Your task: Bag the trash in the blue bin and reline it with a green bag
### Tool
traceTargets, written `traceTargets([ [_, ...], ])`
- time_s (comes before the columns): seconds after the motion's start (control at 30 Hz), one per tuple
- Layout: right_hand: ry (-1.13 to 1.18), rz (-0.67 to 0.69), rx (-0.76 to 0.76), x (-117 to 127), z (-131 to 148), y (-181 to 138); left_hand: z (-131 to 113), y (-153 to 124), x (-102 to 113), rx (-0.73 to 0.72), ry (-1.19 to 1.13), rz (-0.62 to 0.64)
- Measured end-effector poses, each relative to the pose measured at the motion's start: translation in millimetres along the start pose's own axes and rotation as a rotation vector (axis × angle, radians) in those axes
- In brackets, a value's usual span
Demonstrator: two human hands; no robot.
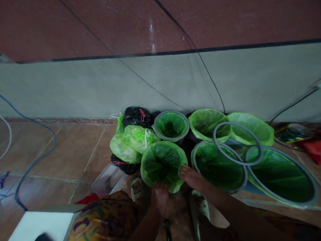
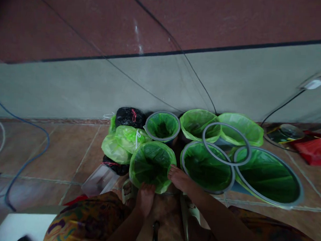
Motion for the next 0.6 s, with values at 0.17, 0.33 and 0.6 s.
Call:
traceTargets([
  [0.17, -0.146, -0.045, 0.111, 4.2, 3.0, 7.4, 3.5, 4.6, 3.6, 0.005, 0.036, -0.013],
  [0.33, -0.399, -0.047, 0.219, -4.8, 30.8, -14.8, -8.7, -19.5, 26.2, -0.018, -0.084, -0.156],
  [0.6, -0.407, -0.099, 0.208, -68.1, 82.1, -21.9, 122.0, -47.6, 61.4, 0.809, -0.494, -0.306],
])
Point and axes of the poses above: each hand's wrist, its own y-axis towards the middle knuckle, its own x-axis out of the back of the hand, z = x × y, the point moved 9 cm from there along y, towards the middle knuckle, and after that the axes turned 13 degrees about y, right-handed, at the moved point
